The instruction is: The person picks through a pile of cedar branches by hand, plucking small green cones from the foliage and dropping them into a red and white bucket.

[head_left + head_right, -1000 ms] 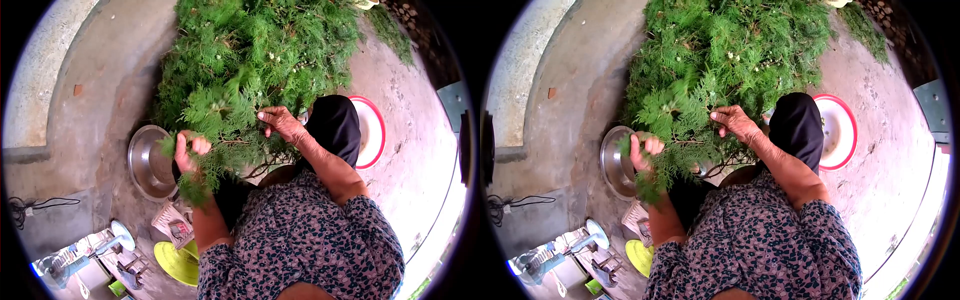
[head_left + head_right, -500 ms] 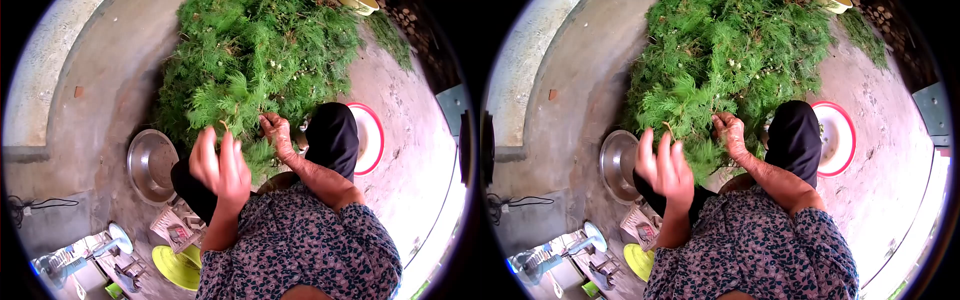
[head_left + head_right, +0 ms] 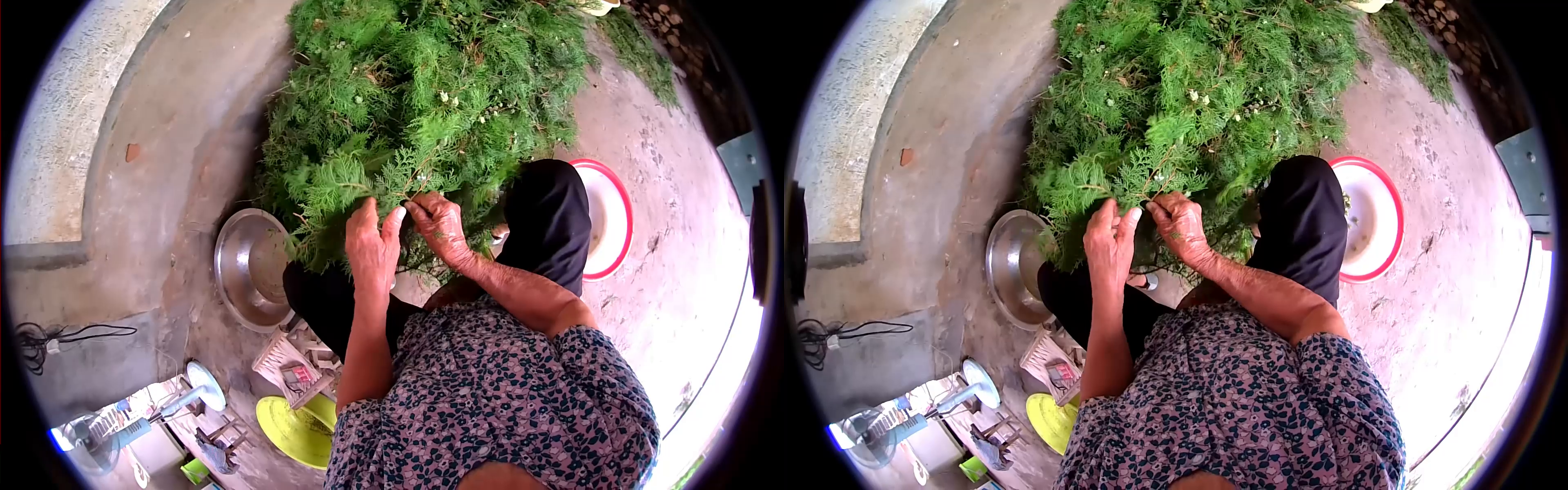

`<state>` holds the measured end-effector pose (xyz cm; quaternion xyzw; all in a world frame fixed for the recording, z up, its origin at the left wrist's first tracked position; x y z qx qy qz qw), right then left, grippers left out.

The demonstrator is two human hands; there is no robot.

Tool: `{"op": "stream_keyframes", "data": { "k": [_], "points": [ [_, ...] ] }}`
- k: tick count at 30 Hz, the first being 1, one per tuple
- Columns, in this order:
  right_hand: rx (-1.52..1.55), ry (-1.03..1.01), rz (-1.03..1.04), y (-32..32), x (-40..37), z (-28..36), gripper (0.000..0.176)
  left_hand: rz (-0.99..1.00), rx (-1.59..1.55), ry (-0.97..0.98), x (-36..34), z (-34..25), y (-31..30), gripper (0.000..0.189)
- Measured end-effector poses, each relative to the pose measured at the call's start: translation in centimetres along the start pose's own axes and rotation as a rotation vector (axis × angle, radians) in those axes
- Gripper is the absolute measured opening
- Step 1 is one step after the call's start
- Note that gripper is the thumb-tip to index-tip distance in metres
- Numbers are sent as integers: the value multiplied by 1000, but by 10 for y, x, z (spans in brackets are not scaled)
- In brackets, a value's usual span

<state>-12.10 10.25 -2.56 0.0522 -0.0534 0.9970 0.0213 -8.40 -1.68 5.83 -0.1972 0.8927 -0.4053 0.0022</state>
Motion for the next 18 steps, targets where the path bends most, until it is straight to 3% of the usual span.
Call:
{"op": "stream_keyframes", "data": {
  "k": [1, 2, 4, 8, 10, 12, 14, 15, 18],
  "points": [
    [-19, -40, 8, 0, -2, 7, 11, 41, -358, -248, 0, 12, 10, 43],
    [-34, -62, 46, 0, -2, 14, 11, -77, -596, -298, 3, 15, 14, 35],
    [-57, -145, 87, 2, -5, 25, 11, -33, -1080, -351, 7, 14, 25, 33],
    [-99, -234, 232, 3, -7, 33, 11, -59, -1190, -462, 19, 34, 37, 30],
    [-130, -293, 318, 3, -8, 36, 10, 90, -1153, -663, 20, 40, 39, 30],
    [-124, -243, 316, 0, -5, 32, 15, -29, -1165, -661, 20, 30, 39, 25],
    [-90, -303, 67, -22, 0, 50, 21, -123, -1128, -647, 16, 28, 35, 22],
    [-73, -221, -38, -30, 0, 52, 27, -126, -1109, -627, 14, 25, 33, 23],
    [26, -49, 66, -31, 11, 61, 29, -61, -1153, -595, 9, 21, 39, 29]
  ]
}}
Point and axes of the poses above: each hand's wrist, its own x-axis towards the middle knuckle, its own y-axis out of the palm, z = x × y, the point moved 5 cm from there along x, towards the middle knuckle, and after that the axes turned 5 degrees about -z, right-handed, at the moved point
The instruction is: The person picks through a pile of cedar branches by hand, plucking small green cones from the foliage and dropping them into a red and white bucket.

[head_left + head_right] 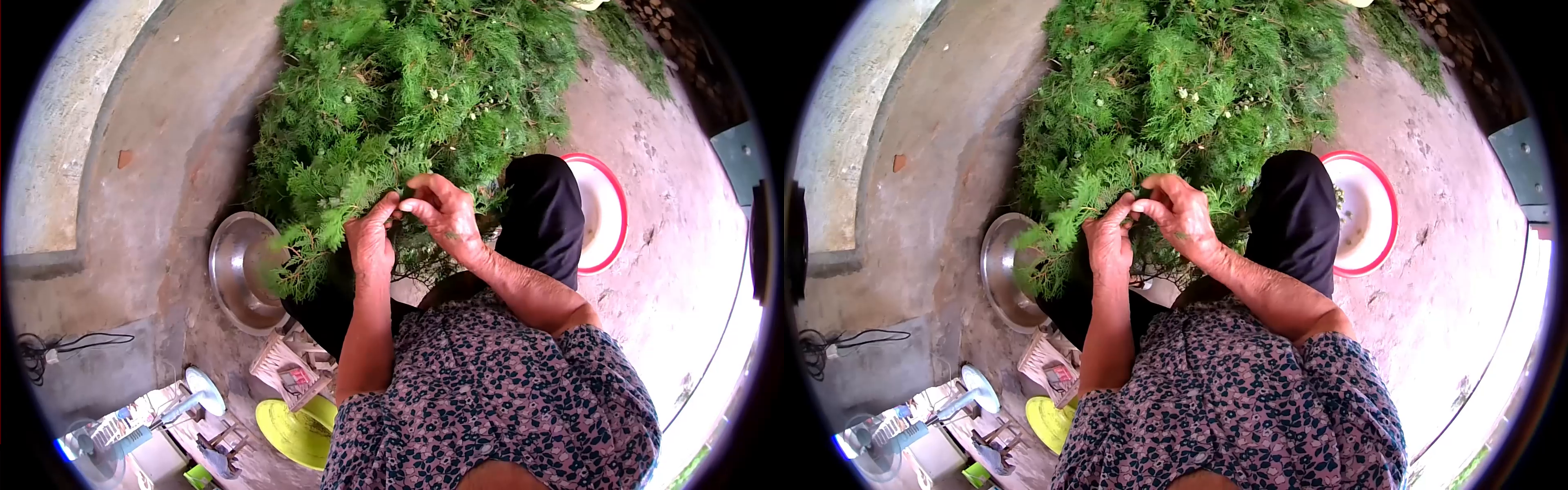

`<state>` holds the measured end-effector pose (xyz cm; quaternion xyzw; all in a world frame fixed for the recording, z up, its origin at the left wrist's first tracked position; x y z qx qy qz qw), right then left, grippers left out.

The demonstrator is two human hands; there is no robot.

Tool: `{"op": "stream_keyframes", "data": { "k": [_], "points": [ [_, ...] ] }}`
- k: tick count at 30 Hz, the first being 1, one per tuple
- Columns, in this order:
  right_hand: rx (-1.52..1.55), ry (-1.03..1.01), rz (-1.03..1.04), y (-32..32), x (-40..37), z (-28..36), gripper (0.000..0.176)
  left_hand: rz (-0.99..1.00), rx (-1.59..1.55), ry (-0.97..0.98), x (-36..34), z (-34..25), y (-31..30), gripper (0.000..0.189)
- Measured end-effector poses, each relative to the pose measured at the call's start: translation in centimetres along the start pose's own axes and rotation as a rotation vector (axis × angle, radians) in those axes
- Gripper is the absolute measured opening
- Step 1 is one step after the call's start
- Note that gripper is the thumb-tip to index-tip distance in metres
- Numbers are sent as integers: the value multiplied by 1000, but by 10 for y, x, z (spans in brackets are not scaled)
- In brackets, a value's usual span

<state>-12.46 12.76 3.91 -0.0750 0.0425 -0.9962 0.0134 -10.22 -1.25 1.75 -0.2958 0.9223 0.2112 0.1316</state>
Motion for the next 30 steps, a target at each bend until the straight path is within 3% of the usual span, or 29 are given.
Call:
{"op": "stream_keyframes", "data": {
  "k": [4, 6, 10, 16, 20, 22, 26, 30],
  "points": [
    [255, 120, 112, 10, 7, -17, 25, 122, -29, 16, -8, 7, 3, 29],
    [302, 416, 263, 11, 2, -21, 21, 160, 1, -2, -7, 10, -2, 30],
    [395, 568, 298, 4, -1, -21, 15, 134, 76, -73, -15, 10, -2, 27],
    [430, 512, 303, 3, -6, -26, 13, 218, 32, -38, -10, 20, -7, 36],
    [688, 615, 348, 2, -11, -39, 13, 239, 12, -14, -12, 15, -2, 35],
    [856, 737, 292, -6, -12, -48, 15, 219, 52, -24, -16, 13, -1, 36],
    [1032, 750, 194, -30, 1, -65, 14, 193, 114, -50, -17, 19, -8, 35],
    [844, 702, 272, -33, 8, -59, 37, 203, 141, -108, -23, 21, -5, 30]
  ]
}}
Point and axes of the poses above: each hand's wrist, its own x-axis towards the middle knuckle, its own y-axis out of the palm, z = x × y, the point moved 5 cm from there along x, towards the middle knuckle, and after that the axes turned 5 degrees about -z, right-handed, at the moved point
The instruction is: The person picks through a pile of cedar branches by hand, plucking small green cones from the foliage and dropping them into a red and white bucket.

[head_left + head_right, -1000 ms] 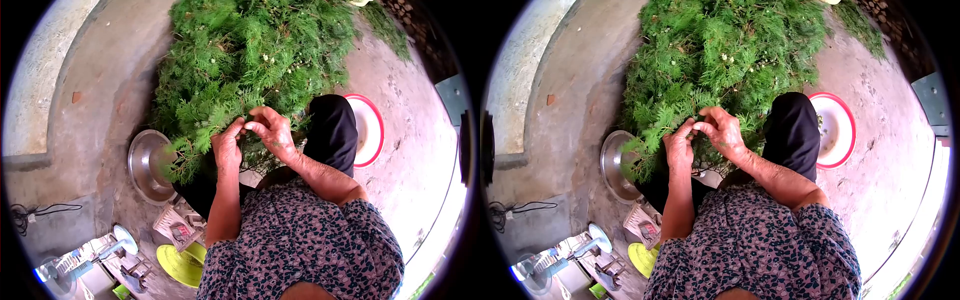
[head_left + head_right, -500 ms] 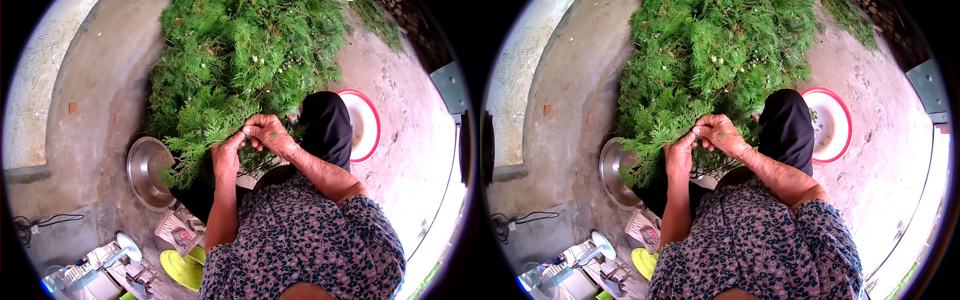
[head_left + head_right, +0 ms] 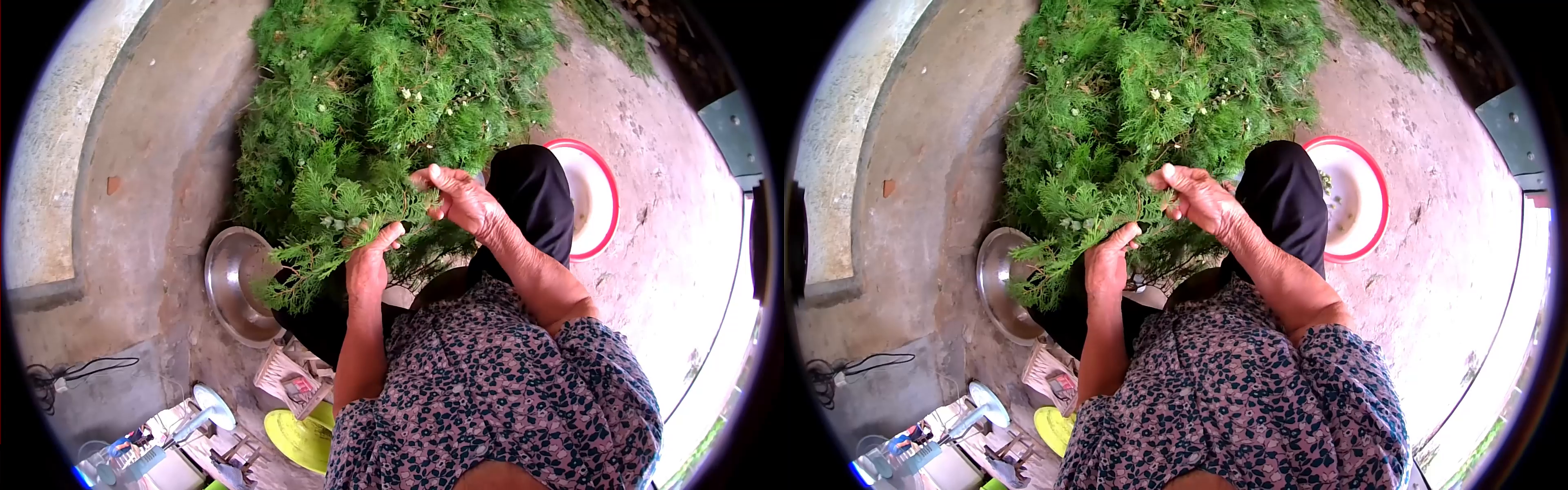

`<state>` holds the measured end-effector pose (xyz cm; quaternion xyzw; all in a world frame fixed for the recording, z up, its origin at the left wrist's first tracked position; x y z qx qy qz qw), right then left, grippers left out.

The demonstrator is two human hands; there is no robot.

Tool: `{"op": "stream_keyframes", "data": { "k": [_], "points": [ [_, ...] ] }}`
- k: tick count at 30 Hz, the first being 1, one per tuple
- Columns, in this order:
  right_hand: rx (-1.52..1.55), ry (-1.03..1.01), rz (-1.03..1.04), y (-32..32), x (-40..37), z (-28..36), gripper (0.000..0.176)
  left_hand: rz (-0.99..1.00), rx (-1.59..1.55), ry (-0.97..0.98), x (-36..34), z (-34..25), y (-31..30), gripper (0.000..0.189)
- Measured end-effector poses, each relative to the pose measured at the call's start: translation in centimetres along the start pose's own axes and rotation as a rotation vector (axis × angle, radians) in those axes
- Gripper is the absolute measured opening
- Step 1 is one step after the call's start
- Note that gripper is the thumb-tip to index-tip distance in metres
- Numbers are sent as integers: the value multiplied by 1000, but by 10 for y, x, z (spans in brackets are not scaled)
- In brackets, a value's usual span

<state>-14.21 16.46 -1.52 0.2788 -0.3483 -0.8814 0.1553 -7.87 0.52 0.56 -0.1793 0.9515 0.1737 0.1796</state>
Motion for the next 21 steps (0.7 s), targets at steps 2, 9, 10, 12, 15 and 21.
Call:
{"op": "stream_keyframes", "data": {
  "k": [2, 9, 10, 12, 15, 21],
  "points": [
    [75, 48, 42, 10, -2, -1, 35, -9, 41, -53, -4, 2, 2, 28],
    [-79, -113, -99, -4, 4, -5, 16, 22, 204, -80, -10, -2, 8, 15],
    [-128, -130, -122, -3, 3, -3, 15, 21, 203, -81, -10, -1, 9, 15],
    [-298, -130, -209, 0, -5, 0, 14, 12, 242, -13, -12, -2, 10, 10],
    [-875, -826, -386, 9, -14, 19, 10, 85, 222, 52, -9, 4, 12, 8],
    [-280, -528, -432, -34, -7, 60, 12, 77, 125, 73, -3, 22, -11, 13]
  ]
}}
Point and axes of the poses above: each hand's wrist, its own x-axis towards the middle knuckle, its own y-axis out of the palm, z = x × y, the point moved 5 cm from there along x, towards the middle knuckle, and after that the axes turned 5 degrees about -z, right-handed, at the moved point
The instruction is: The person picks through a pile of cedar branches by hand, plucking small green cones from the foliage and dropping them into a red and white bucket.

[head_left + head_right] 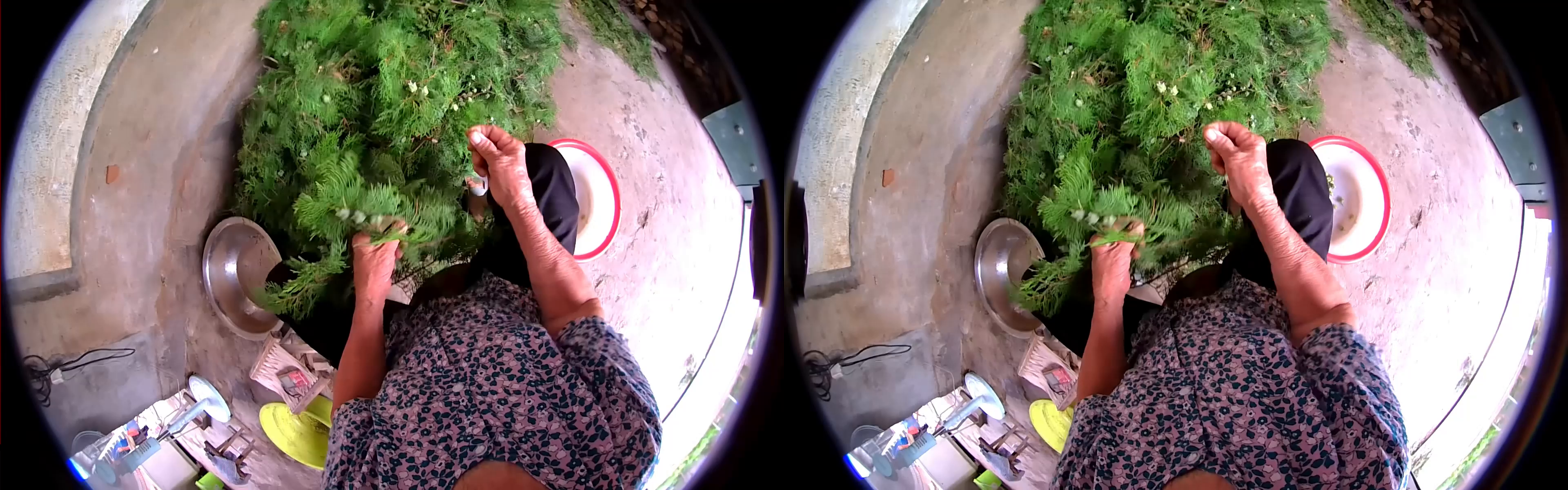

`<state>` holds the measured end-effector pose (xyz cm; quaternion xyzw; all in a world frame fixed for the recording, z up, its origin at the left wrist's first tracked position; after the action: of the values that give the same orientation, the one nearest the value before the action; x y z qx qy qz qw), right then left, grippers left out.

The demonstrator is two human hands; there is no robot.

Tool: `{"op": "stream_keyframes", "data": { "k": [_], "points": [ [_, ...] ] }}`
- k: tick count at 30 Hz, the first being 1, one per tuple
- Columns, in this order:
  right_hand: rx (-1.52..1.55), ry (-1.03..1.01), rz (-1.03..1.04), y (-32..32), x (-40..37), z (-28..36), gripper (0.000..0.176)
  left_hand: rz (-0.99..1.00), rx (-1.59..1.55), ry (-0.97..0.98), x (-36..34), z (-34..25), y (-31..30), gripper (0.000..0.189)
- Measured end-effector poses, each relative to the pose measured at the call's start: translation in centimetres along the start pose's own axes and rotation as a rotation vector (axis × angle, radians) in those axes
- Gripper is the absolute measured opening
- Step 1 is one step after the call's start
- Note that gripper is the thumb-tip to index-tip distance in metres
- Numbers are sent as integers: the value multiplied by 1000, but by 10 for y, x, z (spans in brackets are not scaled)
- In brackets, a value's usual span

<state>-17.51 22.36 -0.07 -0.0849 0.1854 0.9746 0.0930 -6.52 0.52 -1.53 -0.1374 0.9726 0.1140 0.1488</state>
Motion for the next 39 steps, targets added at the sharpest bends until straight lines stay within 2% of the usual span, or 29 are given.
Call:
{"op": "stream_keyframes", "data": {
  "k": [1, 2, 3, 4, 5, 6, 7, 8, 9, 11, 12, 13, 15, 16, 20, 22, 26, 27, 29, 31, 33, 34, 35, 37, 38, 39],
  "points": [
    [134, 55, 129, 9, -1, 0, 13, 5, -230, -3, 0, 9, -2, 14],
    [266, 145, 132, 15, -5, -1, 14, 88, -134, -60, 6, 15, -4, 14],
    [398, 237, 137, 23, -12, 0, 16, 84, -140, -55, 9, 21, -5, 14],
    [495, 281, 236, 29, -16, -2, 18, 64, 35, -42, 10, 17, -1, 10],
    [496, 358, 204, 38, -22, 1, 20, 40, 213, -33, 7, 6, 8, 7],
    [465, 335, 282, 41, -26, 1, 20, 11, 603, 111, 1, -12, 18, 8],
    [435, 309, 357, 46, -31, 5, 20, 41, 578, 185, 1, -13, 21, 13],
    [280, 324, 315, 45, -39, 5, 18, 45, 614, 200, 1, -13, 21, 14],
    [118, 298, 332, 47, -47, 10, 15, 53, 648, 216, 2, -12, 23, 15],
    [-174, -108, 373, 61, -61, 20, 15, 70, 679, 291, 2, -11, 25, 14],
    [-297, -494, 423, 67, -64, 20, 23, 80, 711, 367, 2, -11, 26, 14],
    [-428, -433, 432, 70, -68, 20, 30, 81, 710, 367, 3, -8, 27, 14],
    [-583, -532, 438, 73, -71, 15, 33, 81, 588, 389, 2, -5, 29, 11],
    [-579, -625, 448, 73, -71, 13, 37, 112, 706, 212, 1, -6, 29, 11],
    [-491, -541, 487, 78, -79, 5, 38, 124, 682, 264, 1, -3, 27, 12],
    [-533, -553, 483, 77, -83, 5, 35, 110, 700, 513, -8, -20, 34, 11],
    [-418, -598, 443, 74, -80, -8, 26, 101, 755, 465, -7, -16, 35, 9],
    [-418, -597, 444, 74, -81, -9, 26, 112, 740, 396, -5, -13, 32, 10],
    [-457, -375, 429, 73, -77, -19, 20, 136, 709, 256, -4, -5, 28, 11],
    [-508, -432, 362, 75, -81, -18, 16, 112, 708, 270, -2, -3, 29, 11],
    [-343, -365, 298, 72, -82, -23, 13, 44, 850, 644, -8, -23, 37, 8],
    [-279, -266, 279, 72, -82, -27, 20, 48, 977, 554, -10, -22, 37, 4],
    [-279, -265, 278, 72, -80, -29, 20, 49, 977, 554, -11, -25, 37, 4],
    [-292, -30, 308, 70, -71, -49, 22, 59, 1145, 505, -10, -26, 36, 8],
    [-107, 123, 306, 70, -74, -56, 23, 55, 1166, 503, -10, -29, 37, 11],
    [-107, 123, 305, 66, -72, -74, 23, 56, 1166, 503, -10, -31, 39, 11]
  ]
}}
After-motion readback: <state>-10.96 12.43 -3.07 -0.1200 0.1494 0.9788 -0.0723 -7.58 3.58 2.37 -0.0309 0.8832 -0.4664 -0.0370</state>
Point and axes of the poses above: each hand's wrist, its own x-axis towards the middle knuckle, its own y-axis out of the palm, z = x × y, the point moved 5 cm from there along x, towards the middle knuckle, and after that the axes turned 5 degrees about -z, right-handed, at the moved point
